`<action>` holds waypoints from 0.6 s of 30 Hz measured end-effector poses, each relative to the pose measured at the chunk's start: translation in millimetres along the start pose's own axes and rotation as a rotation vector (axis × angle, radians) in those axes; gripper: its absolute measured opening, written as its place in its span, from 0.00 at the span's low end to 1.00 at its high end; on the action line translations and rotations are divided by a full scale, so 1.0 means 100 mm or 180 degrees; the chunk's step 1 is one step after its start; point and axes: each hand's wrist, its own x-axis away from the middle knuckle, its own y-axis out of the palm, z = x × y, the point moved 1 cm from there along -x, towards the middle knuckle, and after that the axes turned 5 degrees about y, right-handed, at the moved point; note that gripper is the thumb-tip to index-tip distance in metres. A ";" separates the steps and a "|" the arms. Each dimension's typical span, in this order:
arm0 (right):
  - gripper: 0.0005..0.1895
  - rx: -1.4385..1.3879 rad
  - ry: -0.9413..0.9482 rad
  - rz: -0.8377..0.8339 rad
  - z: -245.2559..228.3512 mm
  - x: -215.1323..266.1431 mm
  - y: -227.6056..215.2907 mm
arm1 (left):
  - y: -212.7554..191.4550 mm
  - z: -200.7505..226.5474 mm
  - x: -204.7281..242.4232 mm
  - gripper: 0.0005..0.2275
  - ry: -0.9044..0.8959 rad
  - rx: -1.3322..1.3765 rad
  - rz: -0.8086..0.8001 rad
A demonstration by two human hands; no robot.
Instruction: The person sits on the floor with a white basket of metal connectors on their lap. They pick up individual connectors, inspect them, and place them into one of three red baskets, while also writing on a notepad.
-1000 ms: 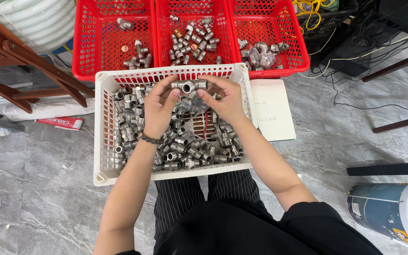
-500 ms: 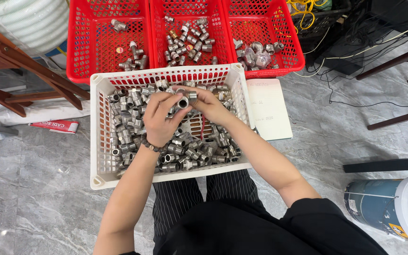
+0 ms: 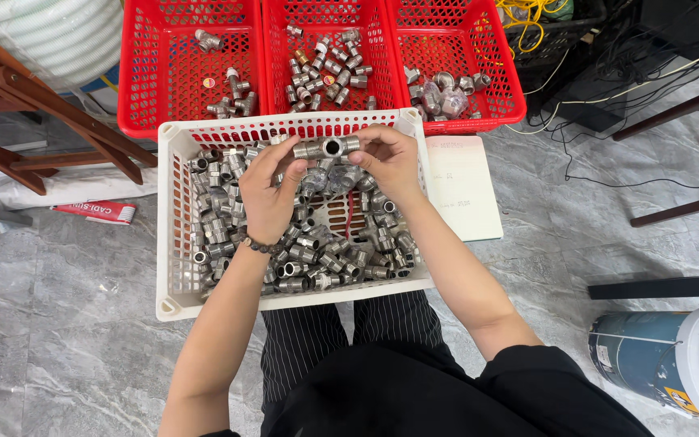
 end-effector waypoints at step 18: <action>0.18 0.1115 0.0390 -0.0062 -0.79 0.00 0.19 | 0.04 -0.08 -0.04 0.09 -0.2120 0.1474 -0.0361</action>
